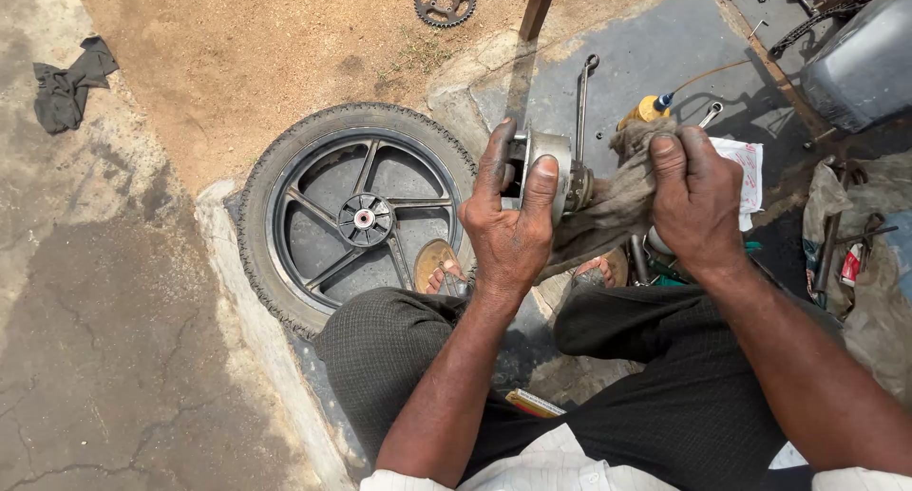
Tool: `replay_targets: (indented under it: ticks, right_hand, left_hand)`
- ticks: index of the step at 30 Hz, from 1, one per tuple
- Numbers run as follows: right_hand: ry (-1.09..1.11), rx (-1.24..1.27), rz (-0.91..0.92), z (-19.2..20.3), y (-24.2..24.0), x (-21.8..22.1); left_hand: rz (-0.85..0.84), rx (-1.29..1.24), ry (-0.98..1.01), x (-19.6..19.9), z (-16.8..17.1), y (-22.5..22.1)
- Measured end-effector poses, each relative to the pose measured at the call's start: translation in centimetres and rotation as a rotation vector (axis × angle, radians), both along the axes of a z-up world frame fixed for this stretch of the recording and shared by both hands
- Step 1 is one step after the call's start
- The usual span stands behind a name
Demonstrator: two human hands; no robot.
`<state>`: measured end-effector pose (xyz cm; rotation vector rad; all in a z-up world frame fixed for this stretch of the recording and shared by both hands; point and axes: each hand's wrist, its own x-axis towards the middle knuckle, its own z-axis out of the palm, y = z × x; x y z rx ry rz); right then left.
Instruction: The recorder is seen greasing a motorcycle wheel hub and bearing.
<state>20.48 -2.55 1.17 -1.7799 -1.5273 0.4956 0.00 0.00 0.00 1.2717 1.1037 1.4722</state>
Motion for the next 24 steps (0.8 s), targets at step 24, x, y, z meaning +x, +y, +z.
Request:
replay_targets:
  ticks: [24]
  right_hand:
    - [1.049,-0.312,-0.133,-9.6,1.0,12.8]
  left_hand:
    - [-0.119,-0.170,0.173,7.8,-5.4,10.0]
